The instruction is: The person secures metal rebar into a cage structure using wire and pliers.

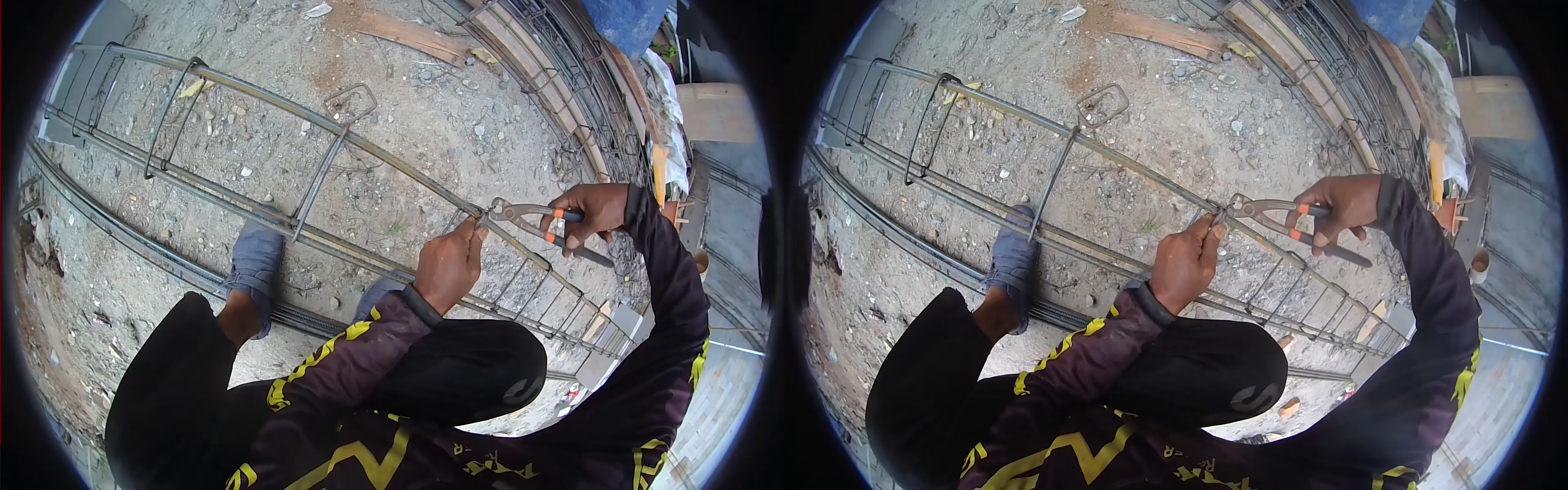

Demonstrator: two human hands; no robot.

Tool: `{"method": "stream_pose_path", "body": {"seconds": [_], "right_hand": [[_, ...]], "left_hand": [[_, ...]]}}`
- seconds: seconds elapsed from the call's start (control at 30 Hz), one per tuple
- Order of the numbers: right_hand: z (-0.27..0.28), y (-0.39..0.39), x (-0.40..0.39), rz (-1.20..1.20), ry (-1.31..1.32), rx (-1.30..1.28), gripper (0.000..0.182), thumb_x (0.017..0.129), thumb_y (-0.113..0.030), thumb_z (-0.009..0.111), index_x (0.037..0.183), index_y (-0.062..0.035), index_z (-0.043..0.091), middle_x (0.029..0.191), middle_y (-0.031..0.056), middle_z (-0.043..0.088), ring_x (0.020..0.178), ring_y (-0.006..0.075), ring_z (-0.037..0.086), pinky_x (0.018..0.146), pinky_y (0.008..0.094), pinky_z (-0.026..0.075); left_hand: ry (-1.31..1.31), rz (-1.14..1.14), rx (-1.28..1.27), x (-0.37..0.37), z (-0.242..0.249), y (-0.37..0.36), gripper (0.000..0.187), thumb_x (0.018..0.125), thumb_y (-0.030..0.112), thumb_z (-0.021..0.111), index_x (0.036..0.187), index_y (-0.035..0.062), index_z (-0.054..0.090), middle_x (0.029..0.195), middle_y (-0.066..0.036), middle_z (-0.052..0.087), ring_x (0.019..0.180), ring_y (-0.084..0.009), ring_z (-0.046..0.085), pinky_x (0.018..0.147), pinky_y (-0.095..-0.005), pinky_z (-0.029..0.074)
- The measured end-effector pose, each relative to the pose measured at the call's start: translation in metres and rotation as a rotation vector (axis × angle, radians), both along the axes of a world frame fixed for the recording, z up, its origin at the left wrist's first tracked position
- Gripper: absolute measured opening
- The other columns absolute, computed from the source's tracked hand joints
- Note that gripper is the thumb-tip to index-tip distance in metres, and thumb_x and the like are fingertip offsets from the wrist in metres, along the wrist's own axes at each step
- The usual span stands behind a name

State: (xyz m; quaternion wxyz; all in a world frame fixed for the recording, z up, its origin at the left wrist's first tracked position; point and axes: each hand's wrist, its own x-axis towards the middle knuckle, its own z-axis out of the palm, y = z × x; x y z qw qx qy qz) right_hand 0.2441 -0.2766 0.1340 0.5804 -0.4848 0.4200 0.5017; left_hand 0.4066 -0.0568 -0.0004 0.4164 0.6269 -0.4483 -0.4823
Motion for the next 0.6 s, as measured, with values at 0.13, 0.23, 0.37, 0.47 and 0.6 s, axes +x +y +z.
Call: {"method": "stream_pose_path", "body": {"seconds": [0.13, 0.23, 0.37, 0.47, 0.6], "right_hand": [[-0.014, 0.024, -0.061, -0.246, -0.095, 0.155, 0.055, 0.083, -0.017, 0.076, 0.131, 0.0038, 0.056, 0.087, 0.0106, 0.074, 0.056, 0.0086, 0.061, 0.038, 0.0211, 0.038], [0.000, 0.043, -0.082, -0.576, -0.125, 0.057, 0.061, 0.086, -0.021, 0.076, 0.137, 0.0027, 0.052, 0.084, 0.0125, 0.072, 0.053, 0.0096, 0.060, 0.039, 0.0206, 0.035], [0.017, 0.085, -0.075, -0.859, -0.239, -0.045, 0.063, 0.091, -0.016, 0.069, 0.144, 0.0032, 0.042, 0.086, 0.0179, 0.072, 0.048, 0.0133, 0.061, 0.039, 0.0248, 0.044], [0.025, 0.090, -0.064, -0.530, -0.224, -0.305, 0.052, 0.096, -0.006, 0.059, 0.145, 0.0001, 0.042, 0.094, 0.0233, 0.072, 0.055, 0.0205, 0.067, 0.050, 0.0304, 0.056], [0.019, 0.073, -0.058, 0.497, -0.302, -1.036, 0.071, 0.076, 0.011, 0.056, 0.142, -0.0164, 0.052, 0.091, 0.0154, 0.065, 0.087, 0.0352, 0.067, 0.082, 0.0423, 0.054]], "left_hand": [[-0.015, -0.028, 0.028, -0.001, 0.000, -0.002, 0.030, 0.098, 0.022, 0.056, 0.106, -0.0055, 0.065, 0.069, -0.026, 0.064, 0.063, -0.0419, 0.065, 0.057, -0.0486, 0.051], [-0.007, -0.036, 0.023, 0.001, 0.001, -0.002, 0.028, 0.098, 0.021, 0.056, 0.105, -0.0047, 0.065, 0.069, -0.026, 0.064, 0.064, -0.0424, 0.065, 0.057, -0.0490, 0.050], [-0.002, -0.046, 0.013, 0.002, 0.007, -0.005, 0.025, 0.098, 0.019, 0.056, 0.101, -0.0036, 0.065, 0.069, -0.026, 0.062, 0.065, -0.0432, 0.064, 0.056, -0.0494, 0.049], [-0.013, -0.048, 0.014, 0.002, 0.007, -0.003, 0.024, 0.098, 0.019, 0.056, 0.098, -0.0032, 0.065, 0.068, -0.026, 0.061, 0.064, -0.0437, 0.063, 0.055, -0.0495, 0.048], [-0.038, -0.034, -0.003, 0.000, 0.007, -0.002, 0.025, 0.099, 0.019, 0.055, 0.095, -0.0029, 0.065, 0.065, -0.026, 0.060, 0.062, -0.0444, 0.062, 0.054, -0.0501, 0.046]]}}
